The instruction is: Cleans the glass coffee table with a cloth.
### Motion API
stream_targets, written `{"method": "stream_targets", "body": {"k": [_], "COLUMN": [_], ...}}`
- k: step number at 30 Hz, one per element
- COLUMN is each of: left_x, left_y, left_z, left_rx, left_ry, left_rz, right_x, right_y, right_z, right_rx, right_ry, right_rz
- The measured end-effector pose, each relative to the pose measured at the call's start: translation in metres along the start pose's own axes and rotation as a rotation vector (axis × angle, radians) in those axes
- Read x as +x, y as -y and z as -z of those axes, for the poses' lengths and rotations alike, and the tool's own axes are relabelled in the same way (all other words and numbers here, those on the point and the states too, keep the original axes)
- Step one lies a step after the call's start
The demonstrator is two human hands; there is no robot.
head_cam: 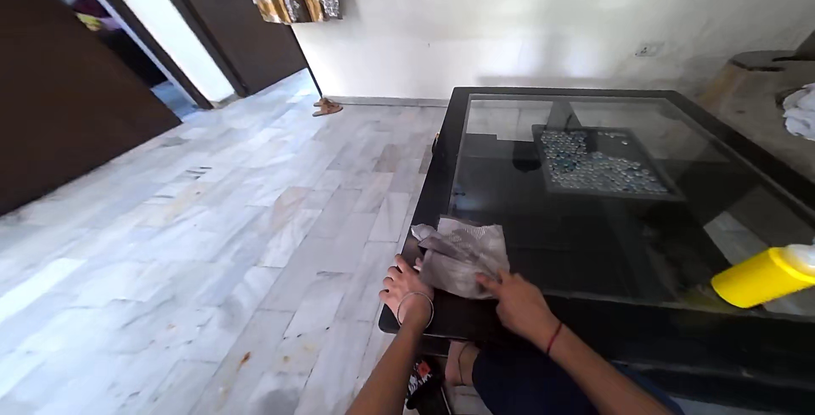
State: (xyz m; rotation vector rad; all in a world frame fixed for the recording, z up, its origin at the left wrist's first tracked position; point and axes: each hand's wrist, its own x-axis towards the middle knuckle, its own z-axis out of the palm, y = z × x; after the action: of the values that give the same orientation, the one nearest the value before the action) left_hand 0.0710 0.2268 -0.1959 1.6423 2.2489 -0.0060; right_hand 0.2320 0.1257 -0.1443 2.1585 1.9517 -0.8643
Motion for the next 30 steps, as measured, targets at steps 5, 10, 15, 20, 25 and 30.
{"method": "stream_targets", "body": {"k": [5, 10, 15, 20, 25, 30], "left_x": [0.002, 0.004, 0.005, 0.007, 0.005, 0.004], "left_y": [-0.003, -0.001, -0.001, 0.001, 0.0, -0.001], "left_z": [-0.001, -0.004, -0.003, -0.004, -0.004, -0.002], "left_rx": [-0.05, -0.05, -0.056, -0.054, -0.025, -0.028], "left_ry": [-0.023, -0.025, -0.02, -0.022, -0.011, -0.014], "left_rz": [0.017, 0.025, 0.026, 0.034, 0.04, 0.043], "right_x": [0.008, -0.012, -0.01, 0.044, 0.077, 0.079], "right_y": [-0.073, -0.149, -0.17, -0.142, -0.075, -0.011], "right_z": [0.029, 0.03, 0.025, 0.033, 0.031, 0.013], "right_rx": [0.038, 0.324, 0.467, 0.459, 0.244, 0.118], "right_ry": [-0.161, -0.373, -0.443, -0.47, -0.328, -0.101], "right_rz": [-0.385, -0.788, -0.909, -0.792, -0.445, 0.122]}}
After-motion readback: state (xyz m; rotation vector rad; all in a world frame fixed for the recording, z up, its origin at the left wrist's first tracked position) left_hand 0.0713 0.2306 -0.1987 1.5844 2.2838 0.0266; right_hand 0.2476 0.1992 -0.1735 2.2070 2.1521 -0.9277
